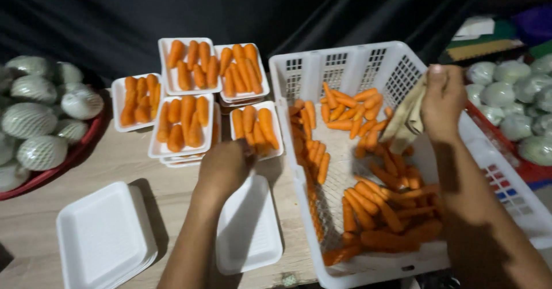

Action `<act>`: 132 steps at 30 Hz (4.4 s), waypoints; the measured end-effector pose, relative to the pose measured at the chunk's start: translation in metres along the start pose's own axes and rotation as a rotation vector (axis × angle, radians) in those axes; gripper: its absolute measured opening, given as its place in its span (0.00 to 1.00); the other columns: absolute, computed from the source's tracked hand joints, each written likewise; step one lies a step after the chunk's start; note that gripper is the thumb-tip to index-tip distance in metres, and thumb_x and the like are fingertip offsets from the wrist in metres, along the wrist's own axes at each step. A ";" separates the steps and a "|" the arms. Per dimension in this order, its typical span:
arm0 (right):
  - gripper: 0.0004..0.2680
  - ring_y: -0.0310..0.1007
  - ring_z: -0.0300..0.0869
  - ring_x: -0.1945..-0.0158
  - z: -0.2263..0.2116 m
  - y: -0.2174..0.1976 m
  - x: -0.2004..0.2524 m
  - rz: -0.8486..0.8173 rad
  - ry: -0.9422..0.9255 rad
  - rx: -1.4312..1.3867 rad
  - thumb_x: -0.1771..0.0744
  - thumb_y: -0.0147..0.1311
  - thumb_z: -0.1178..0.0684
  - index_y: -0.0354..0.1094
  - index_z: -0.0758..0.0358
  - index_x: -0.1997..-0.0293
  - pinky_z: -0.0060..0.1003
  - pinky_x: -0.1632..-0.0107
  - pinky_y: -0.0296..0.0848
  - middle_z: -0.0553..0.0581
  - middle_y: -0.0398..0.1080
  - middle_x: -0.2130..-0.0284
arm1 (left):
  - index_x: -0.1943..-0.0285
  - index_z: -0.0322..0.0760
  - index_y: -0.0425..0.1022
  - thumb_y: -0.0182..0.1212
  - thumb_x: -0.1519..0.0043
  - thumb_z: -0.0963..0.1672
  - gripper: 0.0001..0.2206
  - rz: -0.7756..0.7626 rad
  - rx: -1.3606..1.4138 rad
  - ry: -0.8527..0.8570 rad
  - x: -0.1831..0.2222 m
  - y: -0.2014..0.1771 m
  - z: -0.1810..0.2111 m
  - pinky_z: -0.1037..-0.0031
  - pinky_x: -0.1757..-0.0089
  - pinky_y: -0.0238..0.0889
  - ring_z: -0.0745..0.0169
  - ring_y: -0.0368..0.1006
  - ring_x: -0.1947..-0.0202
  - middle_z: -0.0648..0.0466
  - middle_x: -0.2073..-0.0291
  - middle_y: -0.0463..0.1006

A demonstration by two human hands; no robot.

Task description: The person wipes carrots with a cloth one by one and places them into white foam trays.

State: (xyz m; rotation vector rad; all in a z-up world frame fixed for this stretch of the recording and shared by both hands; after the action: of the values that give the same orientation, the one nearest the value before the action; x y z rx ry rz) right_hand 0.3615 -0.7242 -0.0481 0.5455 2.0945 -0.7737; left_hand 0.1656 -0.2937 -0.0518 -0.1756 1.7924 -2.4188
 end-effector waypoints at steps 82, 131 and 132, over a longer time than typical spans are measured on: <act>0.13 0.72 0.36 0.68 0.057 0.026 -0.005 0.080 0.631 -0.527 0.28 0.42 0.42 0.70 0.58 0.61 0.27 0.63 0.78 0.56 0.75 0.68 | 0.50 0.34 0.79 0.37 0.34 0.50 0.23 -0.193 0.740 0.558 -0.102 0.045 0.289 0.46 0.47 0.71 0.33 0.77 0.45 0.37 0.56 0.84; 0.08 0.77 0.46 0.57 0.026 0.042 0.004 -0.252 0.483 -0.020 0.31 0.58 0.45 0.72 0.50 0.49 0.46 0.51 0.74 0.54 0.75 0.65 | 0.39 0.47 0.78 0.52 0.38 0.46 0.19 -0.206 0.616 0.471 -0.109 0.039 0.268 0.47 0.44 0.70 0.40 0.79 0.46 0.45 0.54 0.85; 0.07 0.77 0.46 0.57 0.028 0.039 0.003 -0.224 0.495 0.007 0.31 0.57 0.45 0.73 0.50 0.51 0.47 0.51 0.74 0.55 0.75 0.66 | 0.39 0.49 0.78 0.53 0.38 0.45 0.18 -0.206 0.599 0.478 -0.101 0.031 0.270 0.48 0.44 0.69 0.37 0.77 0.42 0.43 0.49 0.84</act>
State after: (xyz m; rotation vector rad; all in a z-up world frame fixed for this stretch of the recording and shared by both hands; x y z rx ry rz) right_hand 0.3986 -0.7155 -0.0770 0.5532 2.6455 -0.8337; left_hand 0.3109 -0.5397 -0.0056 0.3170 1.1178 -3.2262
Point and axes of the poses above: each hand's wrist, its own x-axis away from the middle knuckle, its own y-axis out of the palm, z = x × y, the point moved 3 cm from there along -x, towards the middle knuckle
